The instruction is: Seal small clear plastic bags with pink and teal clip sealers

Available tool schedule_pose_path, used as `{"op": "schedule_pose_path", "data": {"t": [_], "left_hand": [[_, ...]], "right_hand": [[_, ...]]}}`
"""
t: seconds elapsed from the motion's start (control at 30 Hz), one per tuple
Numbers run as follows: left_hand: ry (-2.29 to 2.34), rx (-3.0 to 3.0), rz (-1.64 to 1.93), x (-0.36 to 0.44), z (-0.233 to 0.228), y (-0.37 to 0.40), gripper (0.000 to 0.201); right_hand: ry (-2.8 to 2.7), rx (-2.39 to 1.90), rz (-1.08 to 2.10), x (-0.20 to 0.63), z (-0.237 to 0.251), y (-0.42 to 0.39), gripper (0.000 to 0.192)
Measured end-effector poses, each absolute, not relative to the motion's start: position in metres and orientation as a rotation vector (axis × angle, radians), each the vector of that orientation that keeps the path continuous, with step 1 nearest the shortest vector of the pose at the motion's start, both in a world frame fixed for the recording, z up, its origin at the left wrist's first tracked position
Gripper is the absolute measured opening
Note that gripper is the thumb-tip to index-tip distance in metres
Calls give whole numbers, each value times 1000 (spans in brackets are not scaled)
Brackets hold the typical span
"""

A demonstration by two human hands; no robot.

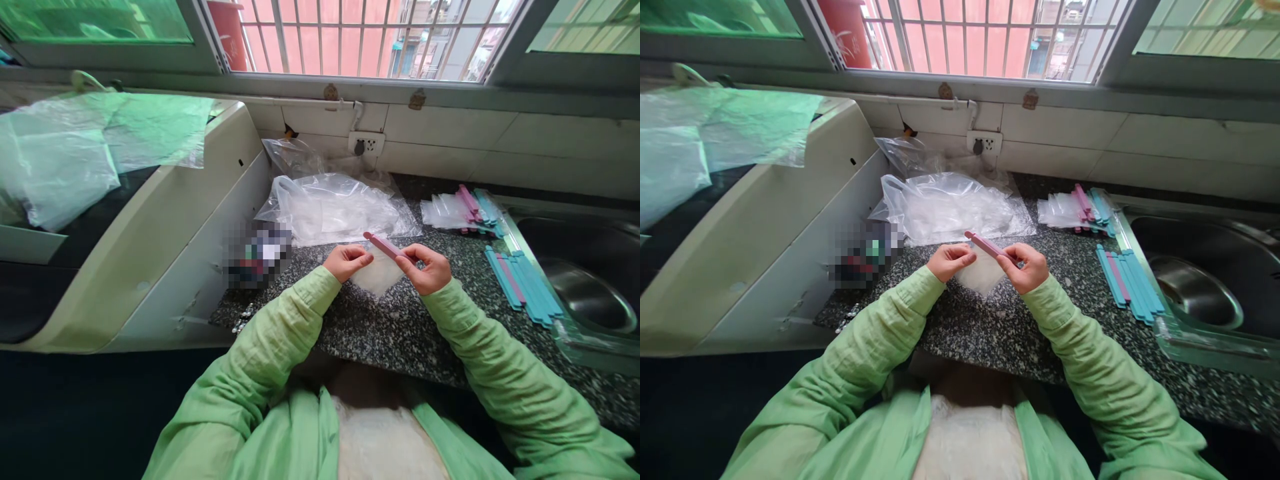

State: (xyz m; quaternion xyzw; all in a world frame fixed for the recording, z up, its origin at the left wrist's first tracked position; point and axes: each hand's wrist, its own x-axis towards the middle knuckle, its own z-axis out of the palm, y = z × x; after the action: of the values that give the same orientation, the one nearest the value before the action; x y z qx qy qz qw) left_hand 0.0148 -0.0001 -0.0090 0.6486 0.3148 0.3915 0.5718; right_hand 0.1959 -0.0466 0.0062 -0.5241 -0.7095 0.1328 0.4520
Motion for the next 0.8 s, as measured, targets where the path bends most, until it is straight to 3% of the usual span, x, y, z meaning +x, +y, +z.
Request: {"op": "schedule_pose_path", "data": {"t": [0.8], "left_hand": [[851,1436,731,20,-14,-3,51]], "right_hand": [[-1559,-1408,255,206,7,-40,19]]}}
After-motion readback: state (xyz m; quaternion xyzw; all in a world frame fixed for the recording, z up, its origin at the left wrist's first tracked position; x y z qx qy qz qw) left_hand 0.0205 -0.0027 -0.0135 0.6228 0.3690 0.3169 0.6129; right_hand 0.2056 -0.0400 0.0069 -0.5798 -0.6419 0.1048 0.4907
